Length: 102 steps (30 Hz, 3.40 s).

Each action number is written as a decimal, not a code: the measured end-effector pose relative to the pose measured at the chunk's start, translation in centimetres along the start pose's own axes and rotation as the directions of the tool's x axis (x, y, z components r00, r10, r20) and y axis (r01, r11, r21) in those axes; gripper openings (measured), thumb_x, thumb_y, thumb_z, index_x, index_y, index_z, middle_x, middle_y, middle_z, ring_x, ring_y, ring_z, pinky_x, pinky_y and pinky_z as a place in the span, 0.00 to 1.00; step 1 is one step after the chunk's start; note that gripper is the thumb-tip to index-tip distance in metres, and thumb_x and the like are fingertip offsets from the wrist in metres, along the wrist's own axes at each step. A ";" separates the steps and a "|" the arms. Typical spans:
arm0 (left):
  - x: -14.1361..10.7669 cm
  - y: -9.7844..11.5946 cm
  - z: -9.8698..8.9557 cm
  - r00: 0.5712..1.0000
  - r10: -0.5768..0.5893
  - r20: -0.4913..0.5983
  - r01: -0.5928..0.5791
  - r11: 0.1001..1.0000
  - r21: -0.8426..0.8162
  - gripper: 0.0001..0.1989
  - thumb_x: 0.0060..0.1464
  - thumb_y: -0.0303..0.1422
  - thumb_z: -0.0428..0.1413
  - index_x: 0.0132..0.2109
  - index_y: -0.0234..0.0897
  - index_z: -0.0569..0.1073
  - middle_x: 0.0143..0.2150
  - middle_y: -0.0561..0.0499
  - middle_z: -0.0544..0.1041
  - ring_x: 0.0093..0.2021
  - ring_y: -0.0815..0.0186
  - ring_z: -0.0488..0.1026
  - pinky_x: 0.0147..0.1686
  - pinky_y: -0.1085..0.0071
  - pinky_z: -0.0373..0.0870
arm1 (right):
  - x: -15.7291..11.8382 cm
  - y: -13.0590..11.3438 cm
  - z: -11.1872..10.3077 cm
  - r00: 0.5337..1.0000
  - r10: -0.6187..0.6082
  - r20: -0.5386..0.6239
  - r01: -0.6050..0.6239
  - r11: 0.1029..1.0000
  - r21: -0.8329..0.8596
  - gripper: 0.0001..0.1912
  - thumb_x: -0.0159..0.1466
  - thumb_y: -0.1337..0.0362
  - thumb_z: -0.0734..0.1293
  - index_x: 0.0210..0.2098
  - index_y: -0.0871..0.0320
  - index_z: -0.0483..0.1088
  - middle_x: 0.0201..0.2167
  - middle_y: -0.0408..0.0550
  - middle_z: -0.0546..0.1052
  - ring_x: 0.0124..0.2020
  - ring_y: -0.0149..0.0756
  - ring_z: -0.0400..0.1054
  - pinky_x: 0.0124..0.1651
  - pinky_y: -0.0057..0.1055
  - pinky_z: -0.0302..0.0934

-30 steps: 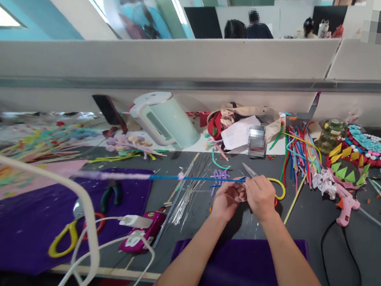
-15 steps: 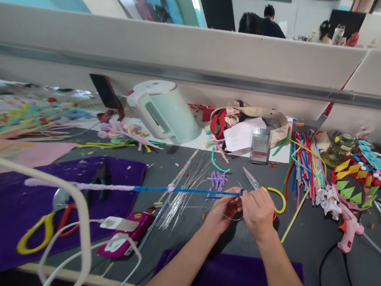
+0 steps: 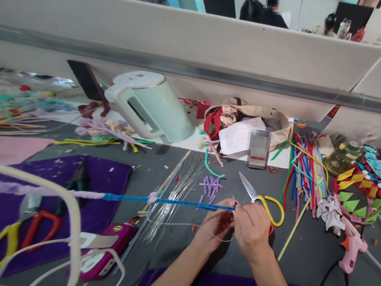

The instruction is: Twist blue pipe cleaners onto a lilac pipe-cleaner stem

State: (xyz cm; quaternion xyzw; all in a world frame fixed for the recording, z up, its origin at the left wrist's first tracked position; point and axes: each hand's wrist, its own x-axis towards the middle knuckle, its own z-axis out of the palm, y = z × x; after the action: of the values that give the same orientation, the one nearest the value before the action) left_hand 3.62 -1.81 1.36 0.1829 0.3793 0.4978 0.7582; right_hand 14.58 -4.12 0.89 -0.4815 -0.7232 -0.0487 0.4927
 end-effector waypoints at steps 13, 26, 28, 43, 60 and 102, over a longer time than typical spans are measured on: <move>-0.2 0.2 0.1 0.999 0.040 0.001 -0.040 0.997 0.066 0.10 0.39 0.32 0.64 0.24 0.32 0.71 0.18 0.57 0.64 0.19 0.77 0.58 0.19 0.80 0.55 | 0.7 -1.0 -0.2 0.911 0.412 -0.012 -0.381 0.852 0.359 0.05 0.58 0.69 0.66 0.26 0.58 0.69 0.23 0.44 0.72 0.26 0.31 0.64 0.31 0.29 0.60; -0.5 1.0 -0.4 0.863 0.459 0.210 -0.505 0.782 0.366 0.05 0.43 0.32 0.61 0.26 0.35 0.75 0.25 0.53 0.68 0.21 0.74 0.62 0.20 0.75 0.57 | 1.1 -1.8 0.2 0.565 0.718 0.407 -0.611 0.033 0.791 0.11 0.52 0.61 0.71 0.20 0.60 0.68 0.17 0.40 0.69 0.20 0.25 0.58 0.26 0.25 0.54; -0.5 1.2 -0.4 0.815 0.518 0.259 -0.579 0.716 0.390 0.04 0.43 0.31 0.62 0.25 0.35 0.75 0.25 0.52 0.69 0.22 0.73 0.63 0.21 0.75 0.58 | 1.1 -1.9 0.3 0.556 0.696 0.453 -0.589 -0.055 0.807 0.11 0.51 0.61 0.71 0.19 0.60 0.67 0.17 0.40 0.69 0.19 0.25 0.58 0.25 0.24 0.54; 0.0 1.8 0.1 0.877 0.436 0.202 -0.480 0.780 0.401 0.12 0.36 0.38 0.65 0.21 0.34 0.74 0.23 0.52 0.67 0.21 0.73 0.62 0.19 0.76 0.57 | 0.9 -1.4 1.0 0.541 0.619 0.569 -0.576 -0.220 0.787 0.13 0.50 0.59 0.71 0.20 0.60 0.66 0.17 0.39 0.68 0.18 0.24 0.57 0.24 0.23 0.55; -0.7 -0.1 0.9 0.980 -0.042 0.195 0.028 0.997 0.076 0.16 0.40 0.40 0.64 0.25 0.30 0.71 0.18 0.55 0.65 0.16 0.78 0.58 0.17 0.78 0.56 | 0.7 0.6 -0.8 0.907 0.401 -0.126 -0.328 0.862 0.388 0.07 0.59 0.64 0.65 0.25 0.59 0.70 0.24 0.45 0.72 0.27 0.31 0.65 0.33 0.29 0.60; -0.5 0.9 0.7 0.948 0.274 0.165 -0.298 0.943 0.150 0.10 0.40 0.35 0.64 0.24 0.32 0.73 0.21 0.55 0.67 0.19 0.77 0.59 0.18 0.78 0.56 | 0.5 -1.0 0.1 0.789 0.604 0.116 -0.545 0.600 0.585 0.11 0.56 0.59 0.68 0.23 0.60 0.68 0.20 0.41 0.69 0.22 0.28 0.61 0.27 0.26 0.56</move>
State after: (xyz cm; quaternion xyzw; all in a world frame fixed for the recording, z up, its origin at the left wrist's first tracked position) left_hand 3.47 -1.77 2.62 0.3360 0.3356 0.5537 0.6841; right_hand 13.78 -4.31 1.63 -0.5072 -0.4831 0.3169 0.6395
